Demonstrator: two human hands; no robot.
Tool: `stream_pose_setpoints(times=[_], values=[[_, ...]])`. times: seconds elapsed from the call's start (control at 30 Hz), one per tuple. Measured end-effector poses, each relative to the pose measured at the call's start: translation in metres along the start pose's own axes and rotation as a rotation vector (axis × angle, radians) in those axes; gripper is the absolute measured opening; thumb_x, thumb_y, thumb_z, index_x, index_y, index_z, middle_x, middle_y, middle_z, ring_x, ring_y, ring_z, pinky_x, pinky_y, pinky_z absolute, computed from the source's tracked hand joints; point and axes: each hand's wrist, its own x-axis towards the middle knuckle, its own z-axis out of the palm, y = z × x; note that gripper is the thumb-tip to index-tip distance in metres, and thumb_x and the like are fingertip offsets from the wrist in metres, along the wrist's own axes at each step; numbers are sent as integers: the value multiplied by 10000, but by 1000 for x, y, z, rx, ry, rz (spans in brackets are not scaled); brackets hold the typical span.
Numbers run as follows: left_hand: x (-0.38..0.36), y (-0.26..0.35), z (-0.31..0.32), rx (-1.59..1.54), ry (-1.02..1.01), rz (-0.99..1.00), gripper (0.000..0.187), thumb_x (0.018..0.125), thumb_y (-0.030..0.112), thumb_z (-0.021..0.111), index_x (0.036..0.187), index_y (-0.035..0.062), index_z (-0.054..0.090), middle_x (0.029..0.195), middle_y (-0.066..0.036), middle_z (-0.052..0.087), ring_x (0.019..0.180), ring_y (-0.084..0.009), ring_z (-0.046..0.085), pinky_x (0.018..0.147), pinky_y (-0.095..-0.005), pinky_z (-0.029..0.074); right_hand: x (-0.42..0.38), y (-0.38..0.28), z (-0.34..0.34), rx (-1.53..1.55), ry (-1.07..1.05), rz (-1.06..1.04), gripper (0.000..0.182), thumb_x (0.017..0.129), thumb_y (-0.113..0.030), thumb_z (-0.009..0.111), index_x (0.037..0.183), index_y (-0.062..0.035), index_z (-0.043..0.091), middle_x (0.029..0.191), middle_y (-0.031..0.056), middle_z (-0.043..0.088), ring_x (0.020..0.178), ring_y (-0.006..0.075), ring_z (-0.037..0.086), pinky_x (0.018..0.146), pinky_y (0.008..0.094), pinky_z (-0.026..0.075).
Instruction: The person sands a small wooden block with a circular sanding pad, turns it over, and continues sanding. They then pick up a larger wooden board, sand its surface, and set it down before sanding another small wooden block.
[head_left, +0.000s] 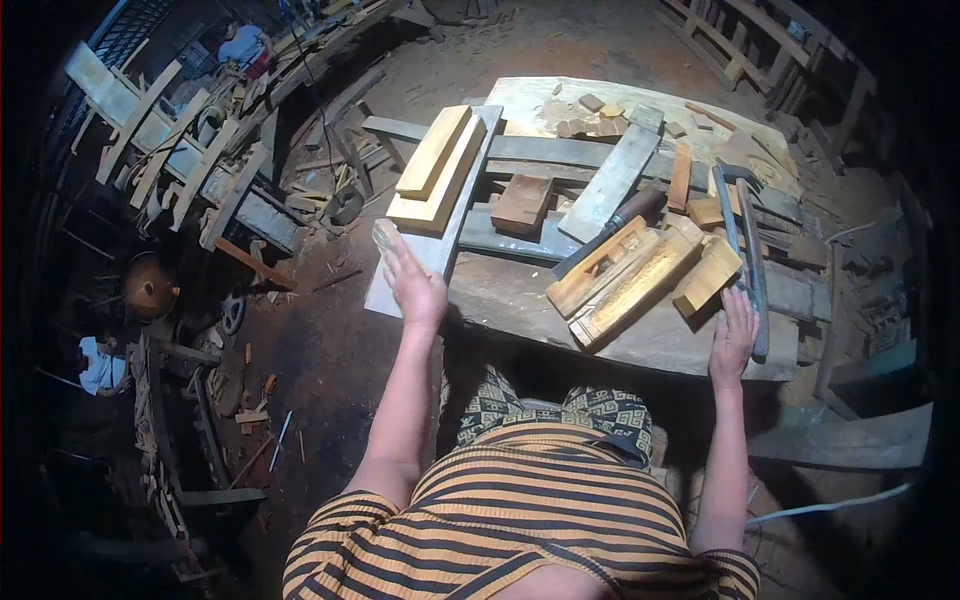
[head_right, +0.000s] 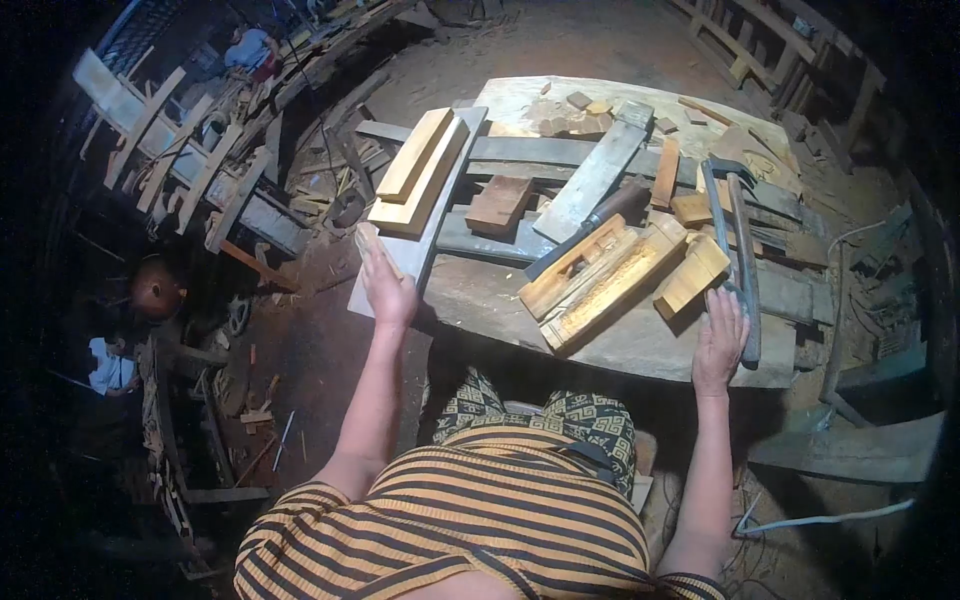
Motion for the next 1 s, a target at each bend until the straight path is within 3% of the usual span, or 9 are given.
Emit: stream_pose_setpoints(times=[0.17, 0.27, 0.33, 0.43, 0.53, 0.77, 0.87, 0.97, 1.0], values=[[14, 19, 31, 69, -154, -238, 960, 692, 204, 702, 1435, 34, 117, 1381, -354, 236, 1280, -575, 146, 1072, -560, 171, 1, -4, -2, 4, 7, 7, 361, 916, -181, 473, 1270, -128, 522, 1339, 63, 478, 1288, 242, 377, 1080, 450, 197], [27, 33, 18, -38, -307, -222, 1000, 695, 278, 732, 1438, 40, 106, 1396, -356, 213, 1307, -546, 125, 1073, -554, 178, 2, -5, -2, 3, 13, 19, 357, 915, -179, 475, 1264, -127, 527, 1333, 65, 482, 1286, 242, 380, 1079, 451, 201], [31, 49, 9, 4, -378, -286, 1010, 697, 326, 740, 1442, 48, 117, 1393, -333, 245, 1314, -514, 148, 1068, -554, 189, 1, -5, -3, 5, 13, 19, 351, 913, -178, 478, 1256, -129, 535, 1324, 62, 489, 1285, 242, 382, 1079, 454, 203], [29, 61, 18, 69, -165, 66, 1007, 697, 392, 732, 1431, 19, 152, 1394, -282, 296, 1308, -471, 225, 1072, -528, 219, 2, -7, -3, 9, 16, 32, 355, 909, -195, 489, 1255, -129, 534, 1321, 61, 490, 1285, 242, 382, 1077, 456, 210], [37, 96, 26, -253, -483, 52, 1047, 674, 449, 743, 1421, 0, 162, 1372, -288, 333, 1288, -442, 289, 1073, -480, 248, 3, -7, -2, -22, 9, 44, 370, 896, -207, 518, 1258, -133, 530, 1326, 62, 484, 1281, 241, 385, 1073, 457, 218], [49, 122, 60, 70, -524, 1, 1052, 650, 542, 728, 1399, 1, 226, 1270, -272, 455, 1210, -407, 405, 1009, -454, 336, 4, -9, -2, -33, 18, 46, 418, 859, -202, 554, 1267, -125, 509, 1338, 58, 464, 1270, 236, 385, 1068, 440, 224], [52, 121, 66, 101, -446, 97, 863, 674, 483, 704, 1306, -20, 400, 1154, -248, 536, 1100, -371, 511, 936, -442, 409, 3, -9, -1, -60, 24, 53, 414, 871, -218, 544, 1274, -130, 505, 1347, 56, 457, 1275, 230, 379, 1069, 440, 224], [66, 83, 115, -578, -340, -105, 622, 726, 472, 594, 1134, 3, 590, 947, -170, 638, 814, -304, 615, 767, -392, 489, 3, -7, -1, -18, 26, 67, 410, 879, -224, 535, 1277, -132, 505, 1345, 58, 462, 1275, 225, 382, 1069, 441, 227], [71, 93, 83, -788, -634, -364, 647, 757, 537, 543, 1189, 55, 554, 936, -127, 629, 761, -258, 602, 697, -392, 488, 2, -7, -2, -25, 31, 74, 410, 879, -224, 535, 1277, -132, 505, 1345, 58, 462, 1275, 225, 382, 1069, 441, 227]])
